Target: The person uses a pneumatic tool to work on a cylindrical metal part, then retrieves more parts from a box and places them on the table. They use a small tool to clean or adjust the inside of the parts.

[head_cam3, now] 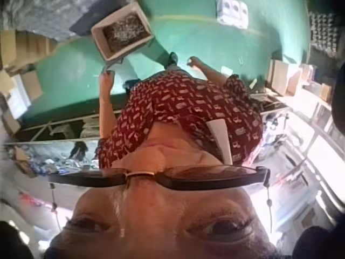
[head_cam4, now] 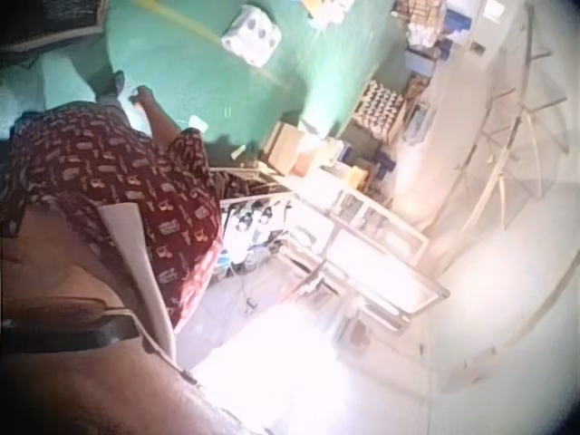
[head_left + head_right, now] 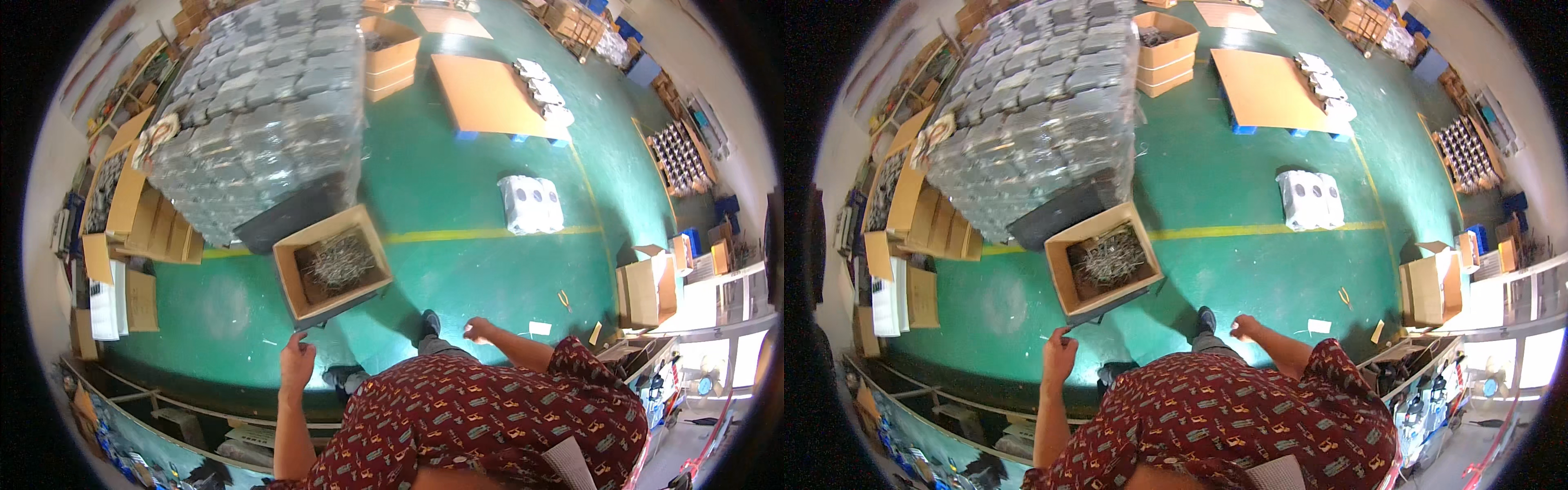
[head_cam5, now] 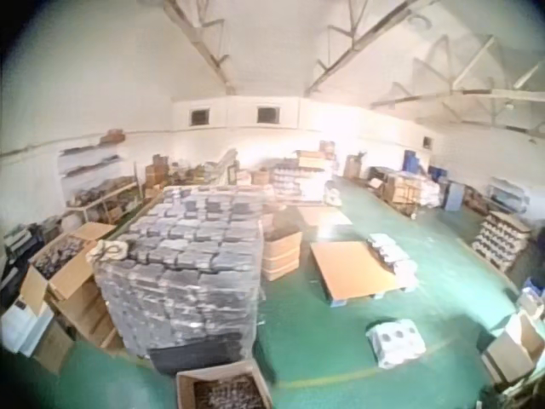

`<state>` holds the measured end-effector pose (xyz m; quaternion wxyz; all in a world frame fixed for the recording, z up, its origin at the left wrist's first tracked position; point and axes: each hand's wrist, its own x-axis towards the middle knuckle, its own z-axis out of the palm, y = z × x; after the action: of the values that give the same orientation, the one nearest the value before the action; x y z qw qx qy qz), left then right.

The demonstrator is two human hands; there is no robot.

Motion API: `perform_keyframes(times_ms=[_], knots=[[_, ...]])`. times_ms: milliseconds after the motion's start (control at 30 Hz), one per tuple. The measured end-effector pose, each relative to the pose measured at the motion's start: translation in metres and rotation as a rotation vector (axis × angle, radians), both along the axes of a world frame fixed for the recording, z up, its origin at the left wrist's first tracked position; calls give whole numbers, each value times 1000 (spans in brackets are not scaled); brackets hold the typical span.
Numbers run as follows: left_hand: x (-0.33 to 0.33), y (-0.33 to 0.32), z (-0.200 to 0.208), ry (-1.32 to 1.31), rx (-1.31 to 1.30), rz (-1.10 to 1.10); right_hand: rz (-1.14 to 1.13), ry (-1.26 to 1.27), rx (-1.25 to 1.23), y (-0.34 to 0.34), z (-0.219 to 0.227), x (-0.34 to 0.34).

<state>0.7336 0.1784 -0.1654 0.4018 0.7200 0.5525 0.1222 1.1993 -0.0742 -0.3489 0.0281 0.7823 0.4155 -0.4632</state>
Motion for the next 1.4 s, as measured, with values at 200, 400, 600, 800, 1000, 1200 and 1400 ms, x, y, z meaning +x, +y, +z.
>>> perform_keyframes(times_ms=[200,400,600,800,1000,1200,1400], knots=[[166,28,-20,74,-100,-333,-333,-96,352,15,12,133],[307,98,-22,27,-122,-515,-492,-103,466,60,5,191],[424,204,-74,38,-219,-633,-382,-86,191,55,-71,257],[557,348,-103,53,-42,-683,-719,-42,67,97,-26,321],[695,488,-38,-106,-134,-659,-1087,13,75,205,13,411],[761,615,-119,-118,-74,-549,-1082,92,91,330,-9,501],[698,716,-216,531,-199,-408,-848,296,344,474,-53,639]])
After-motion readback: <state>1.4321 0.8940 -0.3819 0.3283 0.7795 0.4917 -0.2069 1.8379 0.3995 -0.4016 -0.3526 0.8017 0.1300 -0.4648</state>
